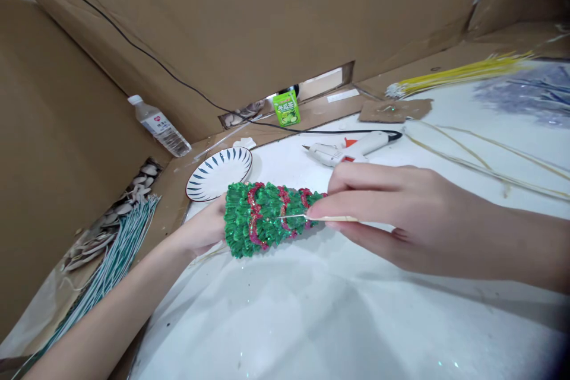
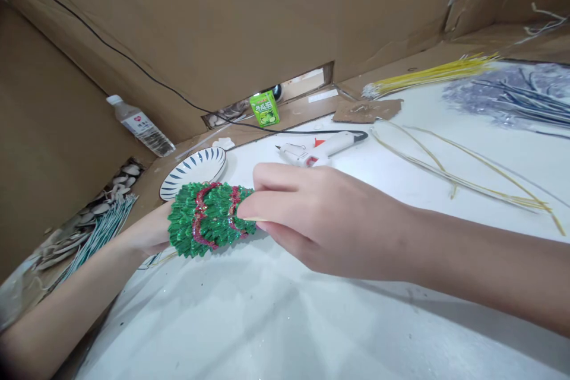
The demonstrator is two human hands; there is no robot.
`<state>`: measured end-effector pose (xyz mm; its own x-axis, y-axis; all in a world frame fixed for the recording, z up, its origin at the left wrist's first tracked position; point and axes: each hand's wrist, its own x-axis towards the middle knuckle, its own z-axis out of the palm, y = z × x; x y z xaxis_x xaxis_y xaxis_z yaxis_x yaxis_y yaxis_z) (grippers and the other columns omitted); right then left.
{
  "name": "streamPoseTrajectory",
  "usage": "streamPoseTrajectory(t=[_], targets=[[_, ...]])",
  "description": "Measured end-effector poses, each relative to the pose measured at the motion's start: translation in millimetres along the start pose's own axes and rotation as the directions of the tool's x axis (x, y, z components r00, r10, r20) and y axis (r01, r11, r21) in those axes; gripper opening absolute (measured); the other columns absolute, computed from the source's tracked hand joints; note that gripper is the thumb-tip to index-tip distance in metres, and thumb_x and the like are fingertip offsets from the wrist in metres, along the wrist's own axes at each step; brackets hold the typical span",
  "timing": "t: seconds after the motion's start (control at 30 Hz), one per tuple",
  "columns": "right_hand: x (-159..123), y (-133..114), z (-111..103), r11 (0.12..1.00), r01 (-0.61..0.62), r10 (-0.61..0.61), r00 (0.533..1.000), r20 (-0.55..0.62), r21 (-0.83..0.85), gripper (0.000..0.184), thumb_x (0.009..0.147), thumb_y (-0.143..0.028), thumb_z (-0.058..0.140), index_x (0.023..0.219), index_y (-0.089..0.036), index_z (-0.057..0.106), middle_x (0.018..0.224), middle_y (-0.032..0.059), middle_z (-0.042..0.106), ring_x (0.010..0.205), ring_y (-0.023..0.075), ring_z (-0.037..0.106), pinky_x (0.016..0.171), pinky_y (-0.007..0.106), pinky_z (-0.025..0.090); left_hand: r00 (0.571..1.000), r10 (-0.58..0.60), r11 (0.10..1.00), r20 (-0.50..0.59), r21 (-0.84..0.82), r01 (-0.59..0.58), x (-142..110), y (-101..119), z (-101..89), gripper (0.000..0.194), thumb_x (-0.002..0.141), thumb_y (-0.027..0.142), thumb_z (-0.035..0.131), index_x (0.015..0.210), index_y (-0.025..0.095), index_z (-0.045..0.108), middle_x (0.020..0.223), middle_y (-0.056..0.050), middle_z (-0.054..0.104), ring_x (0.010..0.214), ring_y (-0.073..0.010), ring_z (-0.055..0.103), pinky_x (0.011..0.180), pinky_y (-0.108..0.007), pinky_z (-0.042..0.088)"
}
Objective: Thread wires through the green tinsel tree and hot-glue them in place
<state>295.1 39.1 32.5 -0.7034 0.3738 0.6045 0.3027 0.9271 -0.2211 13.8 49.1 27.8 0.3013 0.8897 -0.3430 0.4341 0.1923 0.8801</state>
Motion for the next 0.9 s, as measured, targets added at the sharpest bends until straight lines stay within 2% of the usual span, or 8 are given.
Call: streamPoseTrajectory(t=[0.17, 0.27, 0.4, 0.57, 0.73, 0.9], targets=[[-0.4, 0.7, 1.7, 1.000, -0.003, 0.003, 1.000, -0.018, 0.002, 0.025, 0.083, -0.009, 0.046, 0.098, -0.020, 0.063, 0.081, 0.0015, 0.053, 0.066, 0.0070, 0.047, 0.057, 0.020, 0.035, 1.000, 0.011, 0.999, 0.018, -0.035, -0.010, 0.8, -0.8, -0.2, 0.056, 0.058, 0.014, 0.075, 0.112, 0.020, 0.061, 0.081, -0.003, 0.071, 0.079, -0.0207, 0.064, 0.071, -0.030, 0.053], [0.6, -0.8, 1.9, 0.998, -0.062, 0.062, 0.998, 0.016, -0.012, 0.021, 0.087, -0.019, 0.048, 0.103, -0.018, 0.060, 0.082, 0.0014, 0.061, 0.069, 0.0087, 0.054, 0.061, 0.020, 0.037, 1.000, 0.015, 0.999, 0.013, -0.032, -0.015, 0.5, 0.6, 0.6, 0.054, 0.057, 0.015, 0.075, 0.110, 0.018, 0.062, 0.081, -0.004, 0.071, 0.079, -0.0219, 0.065, 0.070, -0.031, 0.053], [1.3, -3.9, 1.6, 0.989, -0.146, 0.147, 0.989, 0.036, -0.018, 0.022, 0.089, -0.024, 0.046, 0.107, -0.019, 0.058, 0.079, -0.0004, 0.065, 0.058, 0.0077, 0.054, 0.055, 0.020, 0.035, 1.000, 0.004, 0.999, 0.019, -0.042, -0.004, -0.7, 3.2, 2.6, 0.055, 0.057, 0.016, 0.075, 0.110, 0.018, 0.062, 0.078, -0.003, 0.071, 0.077, -0.0227, 0.065, 0.067, -0.031, 0.054], [-0.5, -6.2, 0.2, 0.996, -0.061, 0.059, 0.998, -0.036, -0.065, 0.020, 0.086, -0.018, 0.049, 0.101, -0.018, 0.061, 0.089, 0.0025, 0.063, 0.076, 0.0102, 0.057, 0.064, 0.021, 0.040, 1.000, -0.009, 0.999, 0.007, -0.049, 0.010, 0.1, 3.4, 3.3, 0.060, 0.055, 0.016, 0.077, 0.112, 0.018, 0.060, 0.073, -0.002, 0.071, 0.075, -0.0230, 0.066, 0.065, -0.030, 0.054], [-0.7, -3.8, -1.9, 0.999, -0.009, 0.007, 0.997, -0.072, -0.031, 0.018, 0.083, -0.013, 0.050, 0.092, -0.018, 0.065, 0.077, 0.0012, 0.054, 0.065, 0.0070, 0.048, 0.057, 0.020, 0.035, 1.000, -0.020, 0.998, 0.003, -0.051, 0.021, 0.8, 0.6, 1.5, 0.059, 0.056, 0.014, 0.075, 0.113, 0.017, 0.061, 0.076, -0.003, 0.072, 0.075, -0.0229, 0.066, 0.065, -0.031, 0.055], [1.5, -2.7, -1.0, 0.998, -0.042, 0.040, 0.997, -0.065, -0.045, 0.018, 0.088, -0.021, 0.048, 0.095, -0.018, 0.065, 0.075, 0.0006, 0.056, 0.066, 0.0074, 0.050, 0.060, 0.020, 0.036, 1.000, -0.014, 0.999, 0.004, -0.049, 0.014, 0.2, -0.4, 1.4, 0.058, 0.056, 0.017, 0.076, 0.112, 0.016, 0.062, 0.081, -0.005, 0.072, 0.076, -0.0237, 0.066, 0.067, -0.033, 0.055]])
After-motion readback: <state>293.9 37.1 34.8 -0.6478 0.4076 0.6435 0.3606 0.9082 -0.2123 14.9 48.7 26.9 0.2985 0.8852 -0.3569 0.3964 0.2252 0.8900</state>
